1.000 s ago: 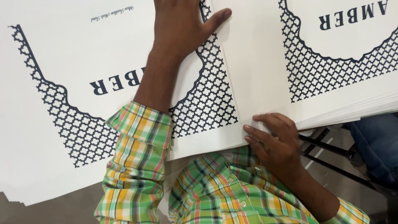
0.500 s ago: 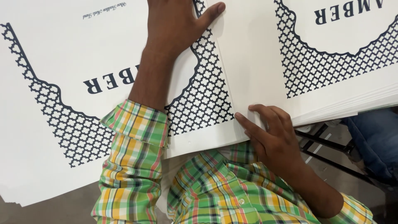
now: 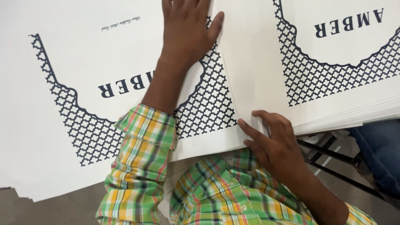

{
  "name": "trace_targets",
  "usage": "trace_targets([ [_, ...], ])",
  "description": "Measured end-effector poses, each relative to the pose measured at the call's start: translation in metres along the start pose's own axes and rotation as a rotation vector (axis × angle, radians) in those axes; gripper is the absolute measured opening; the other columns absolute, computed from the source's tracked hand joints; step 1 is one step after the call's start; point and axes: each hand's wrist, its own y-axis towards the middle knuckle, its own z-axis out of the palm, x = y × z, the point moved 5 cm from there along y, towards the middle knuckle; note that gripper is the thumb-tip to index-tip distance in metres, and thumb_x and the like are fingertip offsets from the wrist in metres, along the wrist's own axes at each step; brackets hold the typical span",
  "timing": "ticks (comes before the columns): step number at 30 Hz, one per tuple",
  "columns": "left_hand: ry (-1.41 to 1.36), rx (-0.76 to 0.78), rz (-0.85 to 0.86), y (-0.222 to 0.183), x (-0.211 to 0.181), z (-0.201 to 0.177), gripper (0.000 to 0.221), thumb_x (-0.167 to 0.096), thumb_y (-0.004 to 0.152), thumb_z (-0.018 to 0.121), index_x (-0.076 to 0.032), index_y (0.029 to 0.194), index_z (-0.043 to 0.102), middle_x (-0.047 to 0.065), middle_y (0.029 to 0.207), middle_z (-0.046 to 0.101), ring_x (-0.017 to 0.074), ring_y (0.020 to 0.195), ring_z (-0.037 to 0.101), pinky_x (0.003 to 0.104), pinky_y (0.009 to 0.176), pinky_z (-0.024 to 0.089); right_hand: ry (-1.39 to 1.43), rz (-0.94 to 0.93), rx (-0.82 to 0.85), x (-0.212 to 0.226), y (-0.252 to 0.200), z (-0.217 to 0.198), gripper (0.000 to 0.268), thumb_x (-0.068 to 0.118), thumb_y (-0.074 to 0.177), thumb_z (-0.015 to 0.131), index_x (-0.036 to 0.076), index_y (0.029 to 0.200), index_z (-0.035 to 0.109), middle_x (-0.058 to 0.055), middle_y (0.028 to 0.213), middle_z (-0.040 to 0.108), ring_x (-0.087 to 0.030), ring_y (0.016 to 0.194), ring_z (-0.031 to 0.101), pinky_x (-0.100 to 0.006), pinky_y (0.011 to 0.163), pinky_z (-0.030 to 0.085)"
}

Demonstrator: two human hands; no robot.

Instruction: Organizing and stacking printed paper sheets on a workshop table.

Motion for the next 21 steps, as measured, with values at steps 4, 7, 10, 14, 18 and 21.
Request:
trace_targets([
  [4, 0.056, 0.025, -0.022, 0.006, -0.001, -0.007, 0.050, -0.042, 0.104, 0.073, -0.009, 0.139, 0.058, 0.009, 0.136, 0.058, 0.0299, 0.132, 0.044, 0.055, 0.112, 0.031, 0.003, -0.036, -0.046, -0.004, 0.001, 0.002, 0.046, 0.025, 0.092, 0.070, 0.020, 0.138, 0.066, -0.012, 0.146, 0.050, -0.033, 0.133, 0.043, -0.047, 0.111, 0.039],
  [7, -0.044, 0.123, -0.058, 0.007, -0.002, -0.009, 0.047, -0.038, 0.105, 0.071, -0.008, 0.139, 0.060, 0.009, 0.135, 0.060, 0.0309, 0.129, 0.046, 0.054, 0.107, 0.032, -0.024, -0.066, -0.055, -0.008, -0.003, 0.005, 0.050, 0.032, 0.090, 0.071, 0.021, 0.138, 0.066, -0.010, 0.146, 0.050, -0.030, 0.133, 0.044, -0.046, 0.112, 0.039],
  [10, -0.030, 0.093, -0.032, 0.008, -0.003, -0.011, 0.047, -0.038, 0.105, 0.071, -0.009, 0.141, 0.059, 0.007, 0.136, 0.060, 0.0293, 0.130, 0.045, 0.053, 0.110, 0.031, -0.062, -0.098, -0.080, -0.010, -0.005, 0.009, 0.052, 0.036, 0.088, 0.072, 0.022, 0.138, 0.066, -0.009, 0.145, 0.052, -0.030, 0.132, 0.045, -0.045, 0.111, 0.039],
  [14, -0.014, 0.111, -0.026, 0.009, -0.003, -0.011, 0.051, -0.038, 0.106, 0.070, -0.007, 0.144, 0.058, 0.006, 0.140, 0.059, 0.0298, 0.133, 0.043, 0.051, 0.109, 0.032, -0.073, -0.091, -0.114, -0.010, -0.008, 0.010, 0.050, 0.037, 0.089, 0.072, 0.024, 0.137, 0.067, -0.008, 0.145, 0.054, -0.029, 0.133, 0.045, -0.042, 0.112, 0.038],
  [18, 0.007, 0.084, 0.003, 0.012, -0.005, -0.011, 0.054, -0.038, 0.103, 0.070, -0.005, 0.144, 0.056, 0.008, 0.146, 0.057, 0.0307, 0.136, 0.041, 0.049, 0.106, 0.033, -0.083, -0.103, -0.134, -0.011, -0.009, 0.011, 0.050, 0.035, 0.089, 0.073, 0.023, 0.138, 0.067, -0.008, 0.146, 0.053, -0.028, 0.134, 0.044, -0.042, 0.112, 0.037],
  [21, 0.022, 0.075, -0.021, 0.016, 0.002, 0.001, 0.056, -0.037, 0.104, 0.067, -0.003, 0.147, 0.056, 0.009, 0.145, 0.056, 0.0307, 0.135, 0.041, 0.051, 0.105, 0.033, -0.055, -0.110, -0.115, -0.012, -0.009, 0.011, 0.053, 0.035, 0.088, 0.073, 0.022, 0.138, 0.065, -0.009, 0.147, 0.052, -0.029, 0.134, 0.043, -0.043, 0.112, 0.036],
])
